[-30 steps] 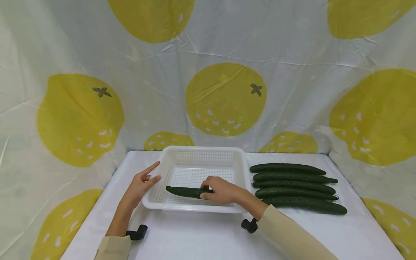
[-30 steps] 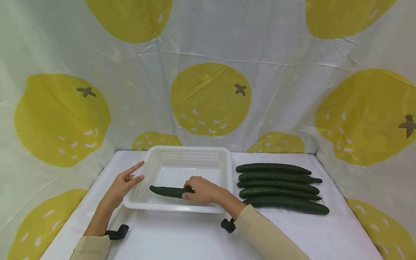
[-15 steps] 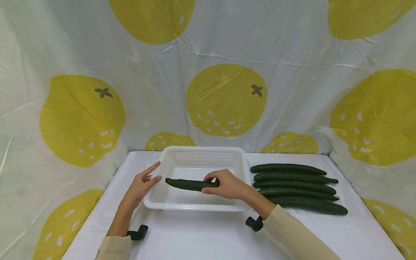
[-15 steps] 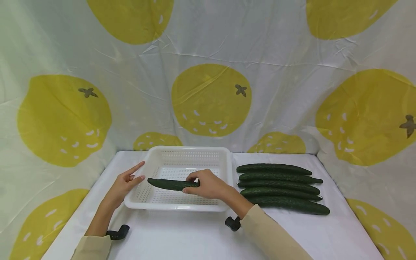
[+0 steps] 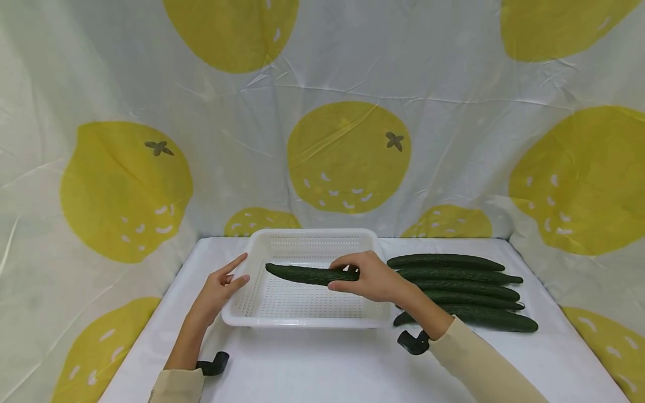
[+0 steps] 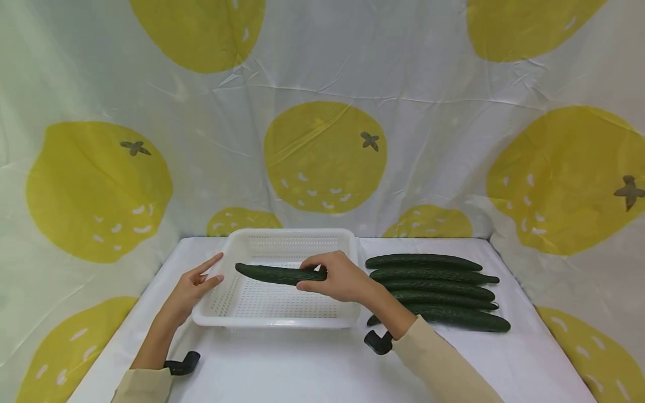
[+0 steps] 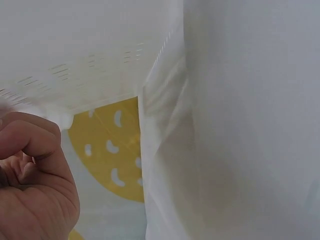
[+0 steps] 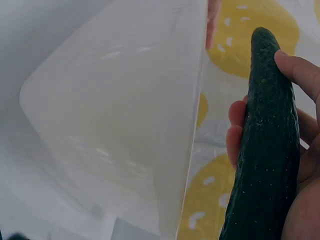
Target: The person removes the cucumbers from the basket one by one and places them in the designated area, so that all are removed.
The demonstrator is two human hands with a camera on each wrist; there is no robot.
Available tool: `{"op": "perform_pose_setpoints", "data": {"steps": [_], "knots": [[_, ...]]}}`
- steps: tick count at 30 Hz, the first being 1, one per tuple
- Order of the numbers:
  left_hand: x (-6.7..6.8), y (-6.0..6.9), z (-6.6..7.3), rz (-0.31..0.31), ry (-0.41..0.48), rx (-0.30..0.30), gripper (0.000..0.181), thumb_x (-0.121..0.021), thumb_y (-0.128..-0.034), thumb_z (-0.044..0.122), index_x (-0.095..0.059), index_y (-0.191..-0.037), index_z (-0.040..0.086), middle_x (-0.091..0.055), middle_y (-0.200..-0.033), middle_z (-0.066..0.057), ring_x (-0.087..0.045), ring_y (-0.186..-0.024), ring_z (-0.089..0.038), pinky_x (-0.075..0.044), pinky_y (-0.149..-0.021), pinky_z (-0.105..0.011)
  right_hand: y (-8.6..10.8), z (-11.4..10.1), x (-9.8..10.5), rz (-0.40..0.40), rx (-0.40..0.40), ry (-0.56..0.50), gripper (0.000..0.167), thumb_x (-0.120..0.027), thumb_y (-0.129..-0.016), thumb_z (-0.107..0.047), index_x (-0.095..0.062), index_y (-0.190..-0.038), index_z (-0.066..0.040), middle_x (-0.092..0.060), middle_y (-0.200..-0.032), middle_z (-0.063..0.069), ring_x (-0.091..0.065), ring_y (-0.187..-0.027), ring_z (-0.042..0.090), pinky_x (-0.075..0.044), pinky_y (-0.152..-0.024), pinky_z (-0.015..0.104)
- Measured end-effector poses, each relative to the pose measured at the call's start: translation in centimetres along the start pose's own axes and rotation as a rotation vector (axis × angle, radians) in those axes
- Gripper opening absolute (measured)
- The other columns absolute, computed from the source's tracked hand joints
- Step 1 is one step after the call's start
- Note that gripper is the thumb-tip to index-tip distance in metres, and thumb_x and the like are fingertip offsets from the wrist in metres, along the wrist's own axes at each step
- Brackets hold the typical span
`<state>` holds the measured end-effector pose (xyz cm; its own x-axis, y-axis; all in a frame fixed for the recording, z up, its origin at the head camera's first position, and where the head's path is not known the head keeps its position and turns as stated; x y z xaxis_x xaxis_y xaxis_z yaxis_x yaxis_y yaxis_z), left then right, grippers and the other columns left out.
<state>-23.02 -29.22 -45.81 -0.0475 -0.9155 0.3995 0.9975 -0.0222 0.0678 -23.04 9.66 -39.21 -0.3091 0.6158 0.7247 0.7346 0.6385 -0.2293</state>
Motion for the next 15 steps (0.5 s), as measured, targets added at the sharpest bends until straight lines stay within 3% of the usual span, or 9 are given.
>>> {"op": "perform_pose_setpoints", "data": {"steps": [6, 15], "knots": [[0.1, -0.9, -1.4, 0.009, 0.003, -0.011, 0.067, -0.068, -0.1004, 0.026, -0.039, -0.160, 0.029, -0.049, -0.074, -0.003, -0.050, -0.065, -0.012, -0.049, -0.060, -0.026, 1.6, 1.4, 1.9, 0.049, -0.029, 0.002, 0.037, -0.078, -0.091, -0.044, -0.074, -0.121, -0.025, -0.072, -0.113, -0.010, -0.063, -0.087, 0.010, -0.053, -0.071, 0.027], [-0.1, -0.8, -1.8, 0.002, 0.011, -0.011, 0.067, -0.068, -0.1004, 0.027, -0.038, -0.161, 0.030, -0.049, -0.071, -0.002, -0.050, -0.065, -0.011, -0.048, -0.059, -0.026, 4.8, 3.3, 3.4, 0.087, -0.121, 0.027, 0.042, -0.079, -0.089, -0.046, -0.073, -0.124, -0.025, -0.072, -0.116, -0.008, -0.062, -0.090, 0.010, -0.053, -0.072, 0.028]]}}
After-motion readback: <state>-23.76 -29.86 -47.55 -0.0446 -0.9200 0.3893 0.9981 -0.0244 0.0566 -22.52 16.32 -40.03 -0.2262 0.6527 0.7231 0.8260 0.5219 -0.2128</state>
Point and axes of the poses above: each hand's wrist, its own y-axis away from the middle knuckle, its own x-axis out of the back of the hand, z = x × y, the point moved 1 cm from there along -y, towards the middle knuckle
